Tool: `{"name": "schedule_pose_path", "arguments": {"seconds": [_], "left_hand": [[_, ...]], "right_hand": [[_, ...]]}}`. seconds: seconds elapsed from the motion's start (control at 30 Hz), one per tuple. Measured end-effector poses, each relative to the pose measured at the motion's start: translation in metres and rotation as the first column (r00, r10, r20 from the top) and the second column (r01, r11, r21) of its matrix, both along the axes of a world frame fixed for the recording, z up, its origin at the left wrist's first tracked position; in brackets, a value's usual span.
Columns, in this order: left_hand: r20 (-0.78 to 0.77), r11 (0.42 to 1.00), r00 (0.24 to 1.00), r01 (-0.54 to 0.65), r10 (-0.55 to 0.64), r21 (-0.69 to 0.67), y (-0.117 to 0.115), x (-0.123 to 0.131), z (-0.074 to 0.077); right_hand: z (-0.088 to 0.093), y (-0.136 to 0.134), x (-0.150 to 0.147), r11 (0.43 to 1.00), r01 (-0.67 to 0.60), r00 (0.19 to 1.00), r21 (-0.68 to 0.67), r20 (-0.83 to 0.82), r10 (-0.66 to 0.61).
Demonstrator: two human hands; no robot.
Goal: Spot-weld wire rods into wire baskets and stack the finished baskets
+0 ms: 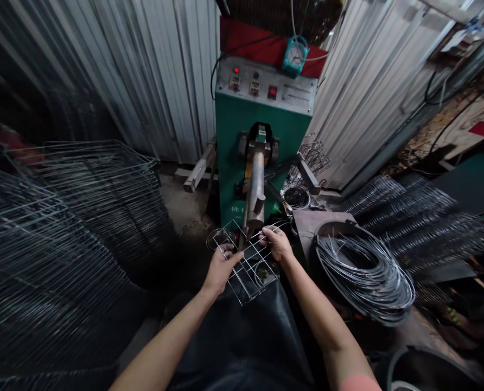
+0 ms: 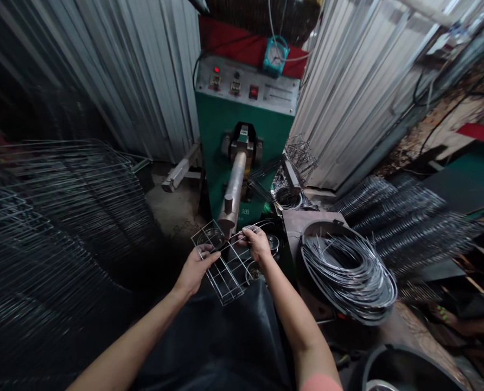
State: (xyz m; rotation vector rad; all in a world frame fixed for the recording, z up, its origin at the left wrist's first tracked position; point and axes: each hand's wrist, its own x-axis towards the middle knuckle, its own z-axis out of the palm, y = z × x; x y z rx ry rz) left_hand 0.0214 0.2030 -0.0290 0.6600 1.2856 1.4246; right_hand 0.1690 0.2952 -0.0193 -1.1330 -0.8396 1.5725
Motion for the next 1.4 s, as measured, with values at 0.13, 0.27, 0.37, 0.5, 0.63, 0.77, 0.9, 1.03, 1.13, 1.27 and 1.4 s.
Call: {"name": "schedule_pose_path", "arguments": {"seconds": [0.13, 0.27, 0.37, 0.5, 0.63, 0.77, 0.9, 1.03, 1.13, 1.27, 1.4], "left_hand": [[-0.017, 1.0, 1.0, -0.004, 0.004, 0.004, 0.001, 0.0, -0.003], [-0.049, 1.0, 0.998, -0.029, 0.03, 0.01, 0.001, 0.001, -0.005], [-0.046, 1.0, 0.999, -0.024, 0.024, 0.006, 0.001, 0.001, -0.006], [-0.055, 0.998, 0.997, -0.045, 0.047, 0.04, 0.0, 0.002, -0.009], [-0.049, 0.993, 0.995, -0.084, 0.089, 0.082, -0.003, 0.001, -0.013], [-0.032, 0.987, 0.992, -0.119, 0.122, 0.105, -0.005, -0.001, -0.015], [-0.037, 0.985, 0.99, -0.132, 0.136, 0.113, -0.001, -0.004, -0.015], [-0.044, 0.98, 0.987, -0.147, 0.154, 0.134, 0.006, -0.009, -0.015], [-0.048, 0.977, 0.984, -0.164, 0.172, 0.135, 0.01, -0.011, -0.015], [-0.032, 0.98, 0.984, -0.172, 0.176, 0.102, 0.014, -0.013, -0.015], [-0.031, 0.98, 0.982, -0.181, 0.184, 0.086, 0.016, -0.013, -0.016]], "right_hand": [[-0.001, 0.001, 0.001, 1.0, -0.008, 1.0, -0.026, -0.01, 0.008], [-0.003, 0.002, 0.005, 0.995, -0.052, 0.999, -0.082, -0.017, 0.05], [-0.002, 0.0, 0.009, 0.994, -0.062, 0.998, -0.094, -0.017, 0.061], [-0.001, -0.005, 0.011, 0.996, -0.071, 0.997, -0.061, 0.017, 0.072], [-0.001, -0.008, 0.01, 0.993, -0.111, 0.994, -0.029, 0.007, 0.111], [-0.002, -0.005, 0.007, 0.984, -0.179, 0.983, -0.005, -0.033, 0.179], [-0.003, 0.003, 0.002, 0.975, -0.219, 0.974, 0.024, -0.06, 0.22], [-0.007, 0.012, -0.004, 0.97, -0.232, 0.97, 0.072, -0.059, 0.237], [-0.011, 0.017, -0.007, 0.967, -0.235, 0.968, 0.095, -0.063, 0.241], [-0.014, 0.022, -0.01, 0.969, -0.226, 0.971, 0.096, -0.058, 0.232], [-0.013, 0.024, -0.012, 0.969, -0.221, 0.972, 0.112, -0.057, 0.229]]}}
